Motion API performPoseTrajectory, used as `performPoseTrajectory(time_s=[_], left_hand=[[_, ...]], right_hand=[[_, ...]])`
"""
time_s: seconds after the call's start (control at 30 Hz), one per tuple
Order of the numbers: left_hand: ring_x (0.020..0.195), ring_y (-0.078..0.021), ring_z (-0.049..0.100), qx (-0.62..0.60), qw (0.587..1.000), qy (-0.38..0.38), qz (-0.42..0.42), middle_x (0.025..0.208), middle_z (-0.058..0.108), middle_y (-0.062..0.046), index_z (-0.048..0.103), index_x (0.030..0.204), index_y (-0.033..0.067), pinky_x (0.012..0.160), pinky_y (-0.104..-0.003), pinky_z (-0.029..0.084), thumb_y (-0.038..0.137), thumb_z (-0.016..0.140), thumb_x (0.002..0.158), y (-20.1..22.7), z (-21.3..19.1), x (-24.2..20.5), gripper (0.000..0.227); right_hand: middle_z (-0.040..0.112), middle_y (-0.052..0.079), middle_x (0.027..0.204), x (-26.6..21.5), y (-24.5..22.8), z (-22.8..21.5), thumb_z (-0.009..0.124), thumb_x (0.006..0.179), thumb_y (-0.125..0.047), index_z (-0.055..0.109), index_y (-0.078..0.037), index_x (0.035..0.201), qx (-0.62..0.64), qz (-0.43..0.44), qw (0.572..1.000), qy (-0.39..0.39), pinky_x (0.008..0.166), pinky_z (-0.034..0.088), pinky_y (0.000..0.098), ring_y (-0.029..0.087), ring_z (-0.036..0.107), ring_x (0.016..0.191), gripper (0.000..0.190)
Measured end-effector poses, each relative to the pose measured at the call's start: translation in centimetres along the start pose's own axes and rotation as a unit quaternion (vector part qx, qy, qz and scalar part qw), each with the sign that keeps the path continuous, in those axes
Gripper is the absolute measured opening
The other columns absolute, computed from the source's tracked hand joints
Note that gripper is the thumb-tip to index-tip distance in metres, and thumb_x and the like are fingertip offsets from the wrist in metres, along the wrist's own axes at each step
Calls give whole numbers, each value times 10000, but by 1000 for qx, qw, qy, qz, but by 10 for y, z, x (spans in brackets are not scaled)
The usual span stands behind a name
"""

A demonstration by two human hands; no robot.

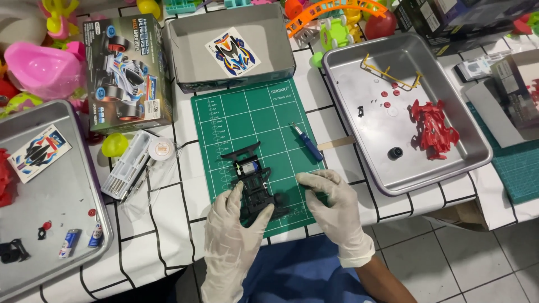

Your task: The person assembles a toy car chassis on a green cutting mat. They insert batteries into the chassis, attach wheels to the axles, and secure the components using a screwdriver.

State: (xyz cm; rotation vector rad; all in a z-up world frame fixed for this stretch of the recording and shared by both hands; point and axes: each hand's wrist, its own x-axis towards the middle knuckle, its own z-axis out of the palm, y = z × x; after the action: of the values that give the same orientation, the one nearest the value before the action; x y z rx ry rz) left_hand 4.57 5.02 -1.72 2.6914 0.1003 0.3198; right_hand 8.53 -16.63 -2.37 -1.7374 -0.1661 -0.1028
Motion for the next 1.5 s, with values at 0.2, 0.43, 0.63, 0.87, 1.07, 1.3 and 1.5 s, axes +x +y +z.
performPoseTrajectory(time_s=[0.2,0.43,0.63,0.87,1.07,1.3,1.5], left_hand=[[843,-222,756,-126,991,47,-20,1050,736,-101,480,1353,250,637,-358,678,182,807,900,-7,-41,49,563],[1192,-297,657,-94,958,-244,-122,1227,628,-21,628,1351,238,989,-500,565,505,737,886,-21,-35,132,547],[1004,-245,719,-163,944,-241,-156,996,679,-8,752,993,195,838,-406,572,416,828,824,-35,-29,138,289],[684,-337,767,-510,795,-148,-293,888,724,-272,575,1190,-59,631,-394,675,118,733,906,-27,-46,104,371],[750,-283,778,-598,739,-47,-307,954,774,-259,666,1227,-87,711,-383,692,30,639,960,-17,-40,62,293],[945,-248,753,-619,749,-70,-224,1156,764,-238,643,1369,15,853,-411,666,91,673,963,-46,-11,40,414],[910,-201,756,-548,802,-35,-234,1050,803,-183,717,1283,29,844,-376,655,-16,895,732,-51,4,29,581]], right_hand=[[675,47,1045,10,5,5,651,931,77,622,-163,1400,-289,-173,940,-56,842,587,328,232,664,975,528],[788,114,966,16,-17,7,773,831,-17,779,-137,1235,-246,-48,968,-7,768,629,369,270,761,877,422],[784,148,989,20,-16,3,747,835,48,789,-56,1151,-117,82,990,17,832,630,366,239,780,926,336],[805,184,997,60,-53,17,731,848,58,746,10,1117,-17,173,985,-22,884,627,370,238,785,980,274],[775,192,1076,111,-69,46,759,853,-9,741,-2,1105,-102,-8,989,-106,1014,541,425,300,732,1113,252],[775,74,1007,123,-69,85,728,857,-4,755,-59,1090,-61,56,975,-205,917,589,356,138,703,945,241],[785,108,1029,125,-60,87,782,800,24,788,-40,1081,-52,64,975,-205,776,580,256,114,705,833,288]])
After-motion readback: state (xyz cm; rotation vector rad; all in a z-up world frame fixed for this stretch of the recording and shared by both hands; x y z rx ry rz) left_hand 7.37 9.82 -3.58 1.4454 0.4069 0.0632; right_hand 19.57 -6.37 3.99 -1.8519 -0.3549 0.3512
